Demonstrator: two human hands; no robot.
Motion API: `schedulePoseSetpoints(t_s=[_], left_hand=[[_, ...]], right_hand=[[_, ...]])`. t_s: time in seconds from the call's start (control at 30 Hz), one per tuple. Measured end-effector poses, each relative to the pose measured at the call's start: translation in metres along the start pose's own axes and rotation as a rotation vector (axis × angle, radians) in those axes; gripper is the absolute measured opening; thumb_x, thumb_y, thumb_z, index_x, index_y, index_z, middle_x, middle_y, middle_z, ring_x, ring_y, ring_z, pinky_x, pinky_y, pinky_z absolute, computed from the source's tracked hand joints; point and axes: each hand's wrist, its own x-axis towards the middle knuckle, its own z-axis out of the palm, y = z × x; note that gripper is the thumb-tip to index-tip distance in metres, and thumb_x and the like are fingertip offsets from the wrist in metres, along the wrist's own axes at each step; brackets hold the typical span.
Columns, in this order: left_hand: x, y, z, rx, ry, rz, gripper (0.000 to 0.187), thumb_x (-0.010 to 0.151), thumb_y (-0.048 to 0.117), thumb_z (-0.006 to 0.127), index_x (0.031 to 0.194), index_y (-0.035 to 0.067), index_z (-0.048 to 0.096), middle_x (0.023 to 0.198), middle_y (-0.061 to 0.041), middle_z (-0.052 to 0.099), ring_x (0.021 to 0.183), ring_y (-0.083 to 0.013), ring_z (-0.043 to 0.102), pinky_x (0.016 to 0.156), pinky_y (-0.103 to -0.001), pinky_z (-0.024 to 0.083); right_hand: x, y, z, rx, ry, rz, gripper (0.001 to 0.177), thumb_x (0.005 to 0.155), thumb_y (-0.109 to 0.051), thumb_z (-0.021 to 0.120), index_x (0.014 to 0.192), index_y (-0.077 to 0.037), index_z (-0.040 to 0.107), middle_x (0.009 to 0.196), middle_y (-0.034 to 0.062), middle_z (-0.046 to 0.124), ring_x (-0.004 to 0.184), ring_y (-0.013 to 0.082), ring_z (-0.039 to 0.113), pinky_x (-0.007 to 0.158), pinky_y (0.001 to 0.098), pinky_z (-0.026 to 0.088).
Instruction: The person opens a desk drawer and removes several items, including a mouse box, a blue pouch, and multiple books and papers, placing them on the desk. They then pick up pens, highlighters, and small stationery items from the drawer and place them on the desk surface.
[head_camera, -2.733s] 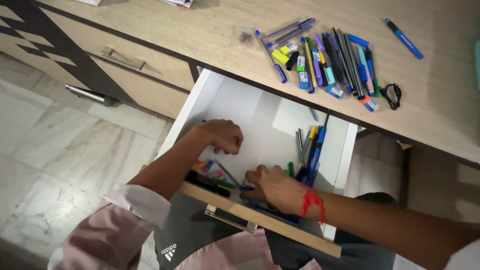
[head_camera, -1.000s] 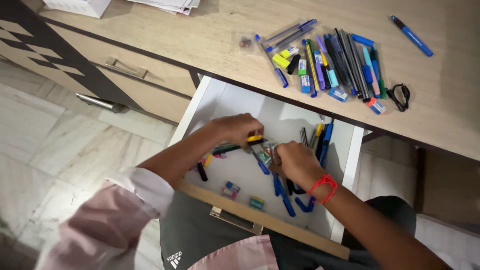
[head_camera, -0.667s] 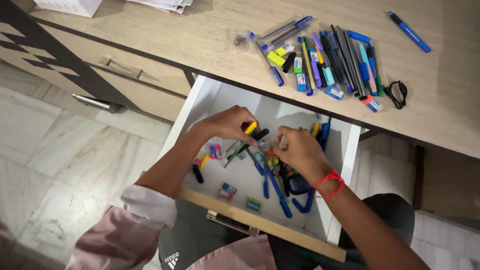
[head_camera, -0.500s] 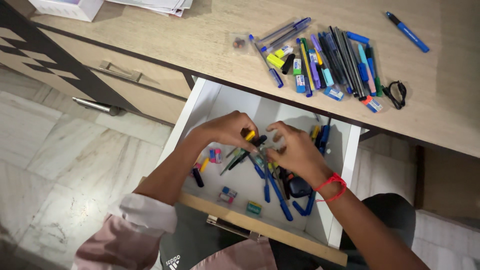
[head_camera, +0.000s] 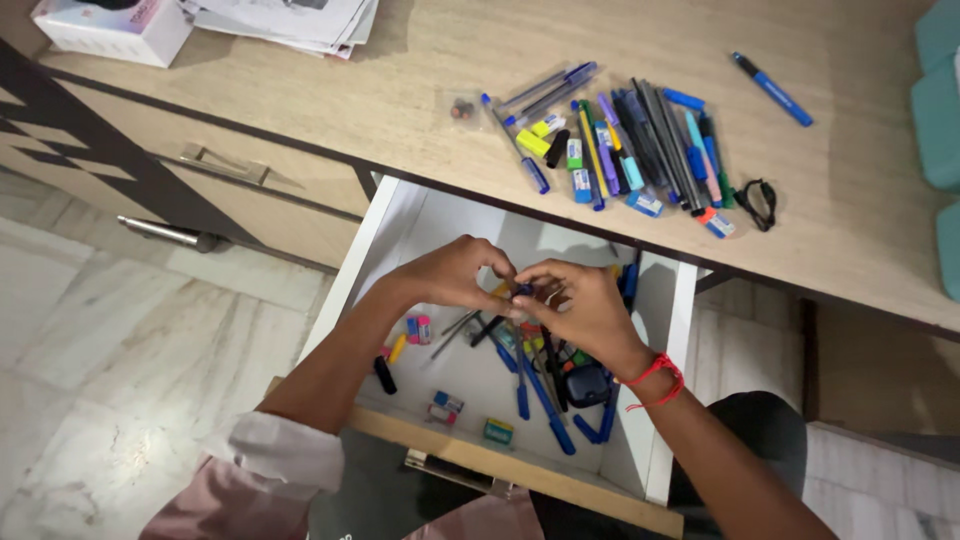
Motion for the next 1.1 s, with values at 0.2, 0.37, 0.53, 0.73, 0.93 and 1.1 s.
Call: schedulePoseSetpoints(t_s=[0.2, 0.37, 0.53, 0.73, 0.93, 1.1], left_hand=[[0.005, 0.001, -0.003, -0.199, 0.159, -0.027, 0.032, 0.081, 0.041, 0.085, 0.089, 0.010, 0.080, 0.088, -0.002, 0.078, 0.083, -0.0113, 0.069, 0.072, -0.029, 0.054], [0.010, 0.000, -0.001, -0.548, 0.316, 0.103, 0.019, 0.090, 0.024, 0.083, 0.096, 0.007, 0.076, 0.084, 0.002, 0.072, 0.077, -0.0038, 0.064, 0.067, -0.021, 0.052], [0.011, -0.002, -0.009, -0.730, 0.463, 0.079, 0.020, 0.093, 0.015, 0.079, 0.109, 0.005, 0.070, 0.081, -0.001, 0.073, 0.073, -0.0085, 0.070, 0.057, -0.022, 0.048], [0.011, 0.000, -0.011, -0.883, 0.582, 0.033, 0.027, 0.094, 0.015, 0.077, 0.116, 0.007, 0.064, 0.098, -0.009, 0.077, 0.070, -0.0120, 0.071, 0.055, -0.023, 0.047], [0.011, -0.001, -0.016, -1.025, 0.633, -0.005, 0.027, 0.092, 0.023, 0.075, 0.111, 0.011, 0.061, 0.102, -0.003, 0.081, 0.064, -0.0114, 0.067, 0.053, -0.023, 0.047], [0.008, -0.002, -0.017, -1.061, 0.673, 0.012, 0.028, 0.096, 0.028, 0.075, 0.113, 0.012, 0.060, 0.076, 0.003, 0.063, 0.067, -0.0112, 0.066, 0.056, -0.025, 0.045]], right_hand=[[-0.001, -0.004, -0.002, 0.181, 0.239, -0.089, 0.023, 0.089, -0.007, 0.079, 0.108, -0.002, 0.066, 0.094, 0.0038, 0.074, 0.085, 0.0072, 0.071, 0.069, 0.0217, 0.056], [-0.010, -0.004, -0.008, 0.151, 0.297, -0.040, 0.017, 0.090, -0.007, 0.080, 0.099, -0.002, 0.066, 0.090, 0.0030, 0.072, 0.081, 0.0062, 0.068, 0.068, 0.0211, 0.055], [-0.028, -0.007, -0.011, -0.001, 0.286, 0.067, 0.014, 0.087, -0.006, 0.081, 0.094, 0.000, 0.071, 0.081, 0.0050, 0.075, 0.070, 0.0073, 0.067, 0.061, 0.0223, 0.051], [-0.030, -0.018, -0.017, -0.019, 0.446, -0.030, 0.022, 0.089, -0.002, 0.078, 0.111, 0.001, 0.073, 0.094, 0.0049, 0.077, 0.080, 0.0077, 0.072, 0.069, 0.0216, 0.058], [-0.008, -0.032, -0.031, -0.268, 0.458, -0.290, 0.025, 0.088, -0.002, 0.082, 0.112, 0.003, 0.074, 0.098, 0.0106, 0.074, 0.079, 0.0120, 0.072, 0.069, 0.0245, 0.057], [0.012, -0.033, -0.041, -0.548, 0.500, -0.619, 0.022, 0.091, 0.006, 0.080, 0.112, 0.005, 0.073, 0.105, 0.0134, 0.070, 0.090, 0.0220, 0.071, 0.078, 0.0305, 0.059]])
